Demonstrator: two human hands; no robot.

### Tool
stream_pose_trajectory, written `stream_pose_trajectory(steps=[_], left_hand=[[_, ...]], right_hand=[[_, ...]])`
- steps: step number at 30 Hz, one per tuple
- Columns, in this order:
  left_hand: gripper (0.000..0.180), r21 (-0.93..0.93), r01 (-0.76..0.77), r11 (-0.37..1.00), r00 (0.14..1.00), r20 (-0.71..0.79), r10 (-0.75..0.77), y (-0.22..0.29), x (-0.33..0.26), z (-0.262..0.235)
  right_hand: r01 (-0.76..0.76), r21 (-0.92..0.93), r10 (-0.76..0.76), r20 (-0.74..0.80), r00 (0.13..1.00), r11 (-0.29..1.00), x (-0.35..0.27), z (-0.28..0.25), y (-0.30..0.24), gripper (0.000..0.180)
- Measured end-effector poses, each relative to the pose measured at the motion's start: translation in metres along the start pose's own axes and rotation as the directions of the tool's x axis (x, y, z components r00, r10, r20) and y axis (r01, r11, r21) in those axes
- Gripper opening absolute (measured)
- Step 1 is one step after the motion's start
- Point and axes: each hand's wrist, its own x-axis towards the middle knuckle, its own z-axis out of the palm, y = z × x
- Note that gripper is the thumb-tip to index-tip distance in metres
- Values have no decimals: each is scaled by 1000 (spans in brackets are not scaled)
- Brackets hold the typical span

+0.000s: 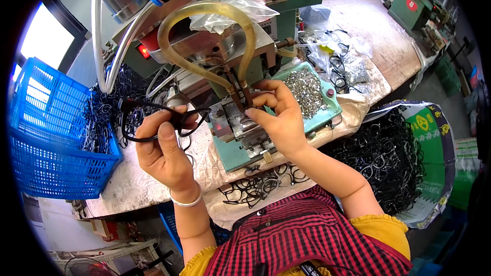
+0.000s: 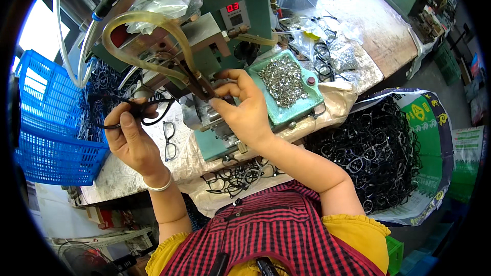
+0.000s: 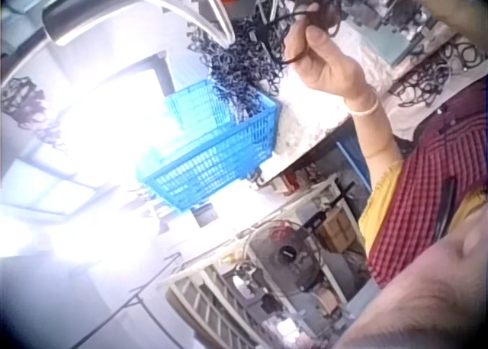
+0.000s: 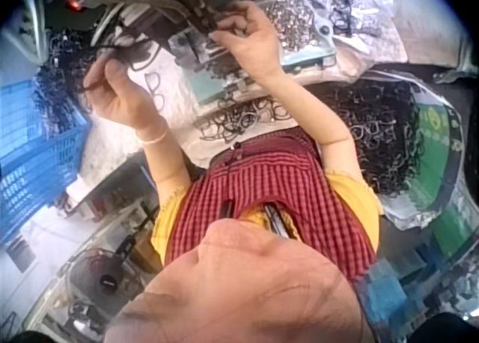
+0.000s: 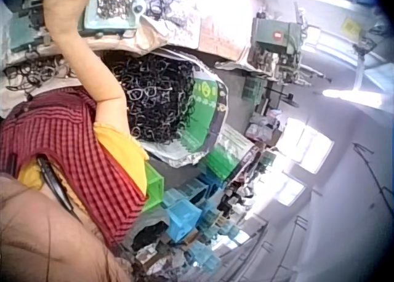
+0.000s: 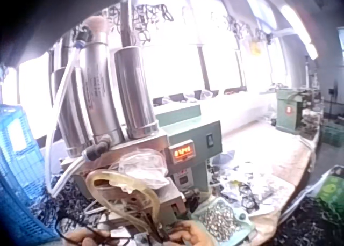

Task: The person assembles eyeglasses by inserting small metal components into the frames using a specialized machine. They pick up frames, place them in the machine, and then move the finished items to a pile.

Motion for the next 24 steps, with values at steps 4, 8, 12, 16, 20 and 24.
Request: stream_pose_trajectory(steps=[4,8,12,16,20,24], left_hand=[[15,-19,-143,990,981,133,144,-2,-18,2],[12,161,-335,928,852,473,225,-9,-44,9],[20,177,-471,864,761,576,298,-26,-53,22],[21,149,-475,867,749,586,310,-30,-50,20],[22,203,-441,874,793,545,273,-32,-64,22],[25,291,-400,869,840,496,220,-19,-91,3]], right_hand=[[74,-142,-62,91,994,987,-6,-12,-20,40],[236,-872,-249,136,959,429,21,-89,25,23],[169,-957,-302,94,949,234,16,-145,64,18],[156,-953,-347,59,936,259,21,-139,69,15],[329,-914,-371,228,900,238,53,-108,73,15],[289,-953,-269,255,929,93,55,-106,84,16]])
